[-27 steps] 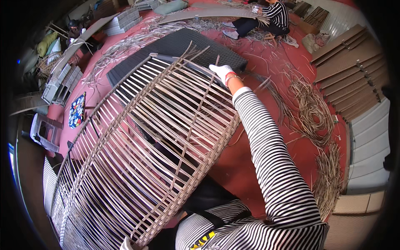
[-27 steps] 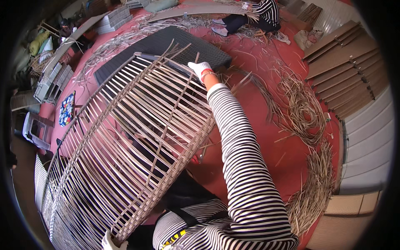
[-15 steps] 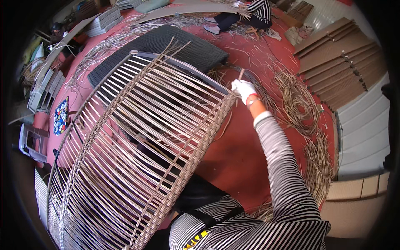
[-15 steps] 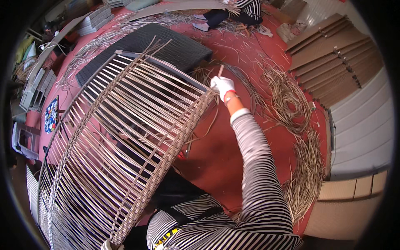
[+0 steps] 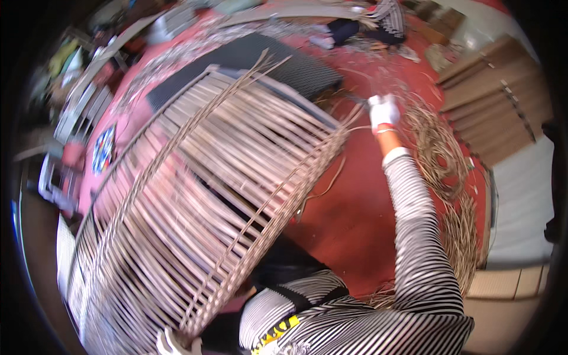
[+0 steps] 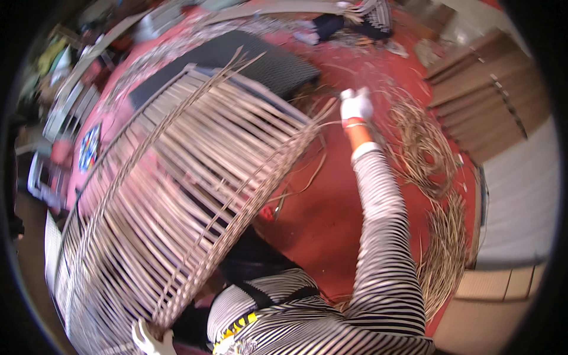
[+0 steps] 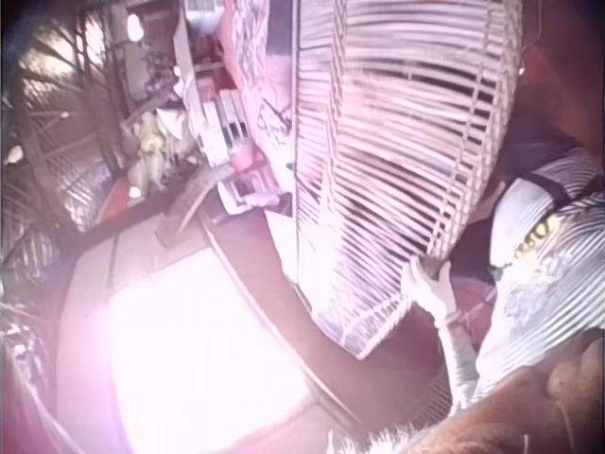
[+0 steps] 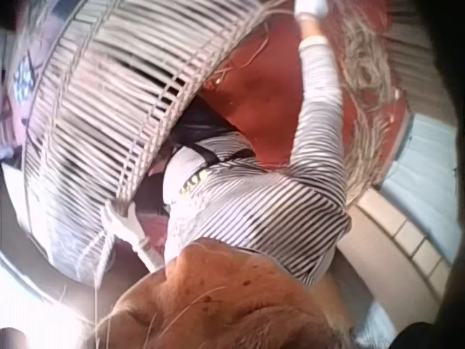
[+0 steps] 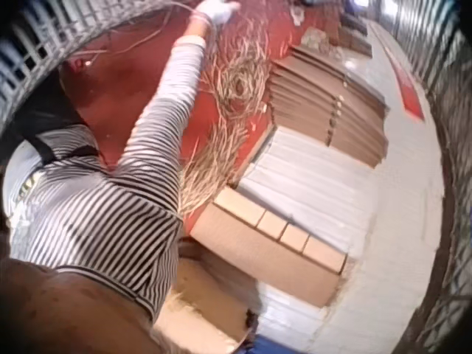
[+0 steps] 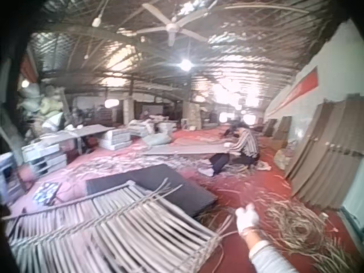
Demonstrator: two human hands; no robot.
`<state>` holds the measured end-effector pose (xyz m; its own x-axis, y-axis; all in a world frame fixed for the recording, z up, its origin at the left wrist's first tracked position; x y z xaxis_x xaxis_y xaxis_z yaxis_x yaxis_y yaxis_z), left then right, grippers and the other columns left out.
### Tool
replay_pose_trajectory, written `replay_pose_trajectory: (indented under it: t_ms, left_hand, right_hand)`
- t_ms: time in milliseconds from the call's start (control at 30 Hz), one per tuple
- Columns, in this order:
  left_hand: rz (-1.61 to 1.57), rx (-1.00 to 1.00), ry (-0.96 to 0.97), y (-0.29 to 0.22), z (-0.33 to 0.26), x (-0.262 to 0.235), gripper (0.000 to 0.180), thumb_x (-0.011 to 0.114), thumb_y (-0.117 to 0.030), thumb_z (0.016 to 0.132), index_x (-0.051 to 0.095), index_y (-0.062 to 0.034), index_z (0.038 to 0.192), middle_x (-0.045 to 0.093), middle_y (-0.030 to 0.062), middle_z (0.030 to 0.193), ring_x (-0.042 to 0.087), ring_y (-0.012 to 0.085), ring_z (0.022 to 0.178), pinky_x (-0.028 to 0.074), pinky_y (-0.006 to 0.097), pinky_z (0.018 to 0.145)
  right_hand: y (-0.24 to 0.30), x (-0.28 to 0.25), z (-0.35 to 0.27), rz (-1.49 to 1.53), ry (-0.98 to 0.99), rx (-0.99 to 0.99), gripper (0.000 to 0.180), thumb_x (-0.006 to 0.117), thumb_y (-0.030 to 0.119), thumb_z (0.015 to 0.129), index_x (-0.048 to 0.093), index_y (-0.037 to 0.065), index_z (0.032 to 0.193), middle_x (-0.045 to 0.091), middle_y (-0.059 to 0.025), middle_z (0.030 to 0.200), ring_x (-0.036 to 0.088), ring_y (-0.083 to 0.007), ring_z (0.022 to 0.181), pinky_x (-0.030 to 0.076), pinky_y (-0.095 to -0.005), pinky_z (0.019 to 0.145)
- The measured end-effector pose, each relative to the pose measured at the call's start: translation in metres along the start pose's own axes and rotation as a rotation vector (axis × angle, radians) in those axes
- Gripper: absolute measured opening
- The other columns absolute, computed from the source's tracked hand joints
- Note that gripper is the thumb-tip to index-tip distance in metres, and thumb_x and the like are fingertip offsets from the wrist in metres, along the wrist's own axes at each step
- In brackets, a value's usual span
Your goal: The person weaves thin strips of material through the vertical ribs of a large cylindrical basket frame. They repeatedly thread, pull, and adjust the strips by hand to form a tight lattice pattern around the basket's circumference.
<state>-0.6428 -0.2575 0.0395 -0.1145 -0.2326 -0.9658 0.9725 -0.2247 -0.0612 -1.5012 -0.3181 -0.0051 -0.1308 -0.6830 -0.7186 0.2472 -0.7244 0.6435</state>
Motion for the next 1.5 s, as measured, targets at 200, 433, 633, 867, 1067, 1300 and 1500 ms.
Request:
replay_pose_trajectory:
  t_ms: [200,433,633,867,1067,1300,1500]
  left_hand:
    - [-0.083,0.129,0.037,-0.048,0.017,0.018,0.095,0.1,-0.02,0.055,0.062,-0.004,0.141,0.058,0.0184,0.144,0.051,0.0454,0.138,0.039,0.061,0.119]
    - [-0.216,0.159,0.086,-0.094,0.047,0.049,0.092,0.098,-0.02,0.062,0.061,-0.0089,0.145,0.063,0.0111,0.134,0.051,0.0381,0.135,0.036,0.057,0.121]
    - [-0.309,0.063,-0.043,-0.105,0.044,0.068,0.066,0.095,-0.017,0.065,0.073,-0.0136,0.126,0.069,0.0064,0.114,0.059,0.0357,0.121,0.044,0.053,0.114]
    - [-0.321,0.041,0.059,-0.098,0.042,0.063,0.069,0.092,-0.01,0.066,0.07,-0.0094,0.132,0.066,0.0152,0.128,0.056,0.0418,0.128,0.042,0.056,0.116]
    - [-0.183,0.265,-0.148,-0.139,0.059,0.054,0.097,0.095,-0.02,0.057,0.06,-0.0067,0.146,0.054,0.0175,0.146,0.045,0.0447,0.142,0.039,0.061,0.121]
    - [-0.235,0.182,-0.024,-0.163,0.081,0.077,0.067,0.096,-0.016,0.055,0.074,-0.008,0.119,0.068,0.0143,0.102,0.058,0.0401,0.12,0.039,0.062,0.119]
    - [-0.257,0.326,0.04,-0.165,0.086,0.066,0.067,0.096,-0.026,0.069,0.074,-0.0086,0.13,0.073,0.0131,0.105,0.066,0.0363,0.104,0.042,0.059,0.116]
  right_hand:
    - [0.133,-0.059,-0.272,0.417,0.509,-1.226,0.055,0.083,0.016,0.087,0.067,0.007,0.14,0.068,-0.0144,0.137,0.064,-0.0329,0.131,0.047,-0.0453,0.117]
    - [0.13,-0.051,-0.445,0.122,0.966,-1.645,0.104,0.096,0.046,0.066,0.053,0.009,0.154,0.056,-0.0163,0.147,0.051,-0.0358,0.138,0.032,-0.0581,0.123]
    - [0.117,-0.042,-0.438,0.182,0.807,-1.665,0.065,0.092,0.05,0.071,0.071,0.017,0.124,0.069,-0.0032,0.107,0.064,-0.0239,0.103,0.045,-0.046,0.104]
    - [0.113,-0.038,-0.416,0.466,0.887,-1.651,0.073,0.089,0.054,0.074,0.068,0.017,0.133,0.062,-0.0063,0.137,0.056,-0.0278,0.129,0.041,-0.0502,0.118]
    - [0.111,-0.002,-0.311,0.102,0.392,-1.483,0.042,0.076,0.05,0.092,0.07,0.014,0.113,0.061,-0.0039,0.121,0.054,-0.0264,0.12,0.042,-0.0497,0.116]
    - [0.077,-0.005,-0.287,0.111,0.417,-1.537,0.016,0.071,0.035,0.098,0.074,0.022,0.106,0.066,0.0008,0.108,0.062,-0.0204,0.107,0.048,-0.0427,0.103]
    - [0.092,0.011,-0.231,0.195,0.418,-1.204,0.025,0.072,0.035,0.099,0.073,0.014,0.112,0.068,-0.0049,0.114,0.063,-0.0274,0.109,0.05,-0.0468,0.104]
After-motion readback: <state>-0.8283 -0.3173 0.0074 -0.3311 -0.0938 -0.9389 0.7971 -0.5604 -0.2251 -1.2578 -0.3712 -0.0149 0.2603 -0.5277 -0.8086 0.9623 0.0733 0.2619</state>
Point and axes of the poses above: each hand's wrist, its own z-axis towards the middle knuckle, its own x-axis out of the palm, y = z × x, the point moved 4 cm from there along z, towards the middle knuckle
